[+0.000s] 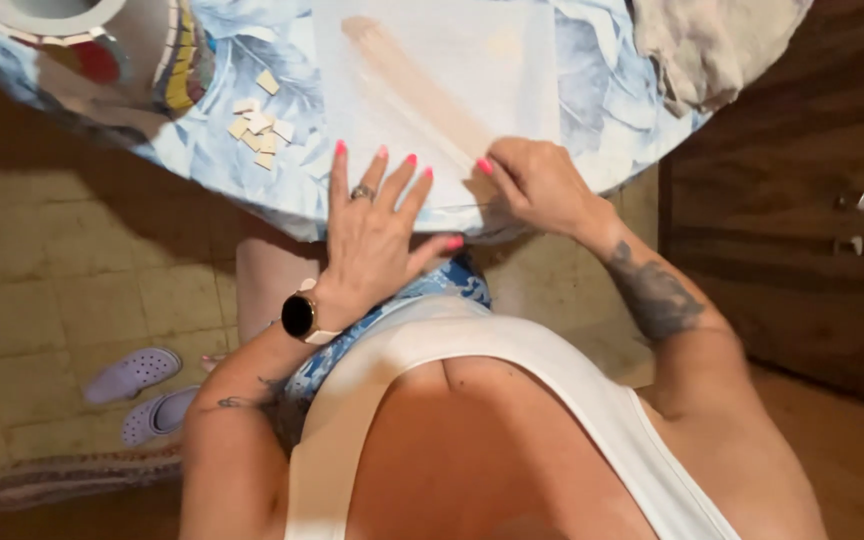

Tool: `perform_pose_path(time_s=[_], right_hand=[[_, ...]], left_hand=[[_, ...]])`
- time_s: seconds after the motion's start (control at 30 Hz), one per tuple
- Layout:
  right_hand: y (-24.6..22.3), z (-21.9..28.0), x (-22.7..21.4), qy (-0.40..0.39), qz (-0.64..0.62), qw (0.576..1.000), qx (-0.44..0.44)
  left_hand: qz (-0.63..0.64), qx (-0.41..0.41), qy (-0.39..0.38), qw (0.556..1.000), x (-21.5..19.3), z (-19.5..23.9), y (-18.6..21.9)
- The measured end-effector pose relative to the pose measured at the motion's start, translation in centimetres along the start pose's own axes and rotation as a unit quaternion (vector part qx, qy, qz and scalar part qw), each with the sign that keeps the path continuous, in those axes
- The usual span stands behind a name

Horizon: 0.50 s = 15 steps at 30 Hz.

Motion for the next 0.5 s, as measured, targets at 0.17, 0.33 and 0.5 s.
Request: perform_pose_path(time_s=[0.17,0.33,0.5], right_hand=[[-1.3,-0.8,-0.3,0.010,-0.226,0.974,0.007],[-2.6,-0.8,-0.3,0.010,-0.275,0.961,-0.006],[-2.7,-0.7,-0.2,0.012,-0.307,0.951,-0.008]], left_hand=[[0.006,-0.022,0.080,0.997,-1.6,-1.5,-0.4],[0.045,-0.033,0.110,0.992,-1.7,-2.1,-0.3],[0.086,-0.036,0.116,0.989,-1.6,-2.4,-0.1]])
Point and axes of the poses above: each hand's wrist, its own z-axis away from the middle knuckle, its own x-axis out of the palm, y = z × x, the point moved 10 cm from there along -z, towards the middle knuckle, and after that the axes turned 15 degrees about x, right-handed, at the moved point
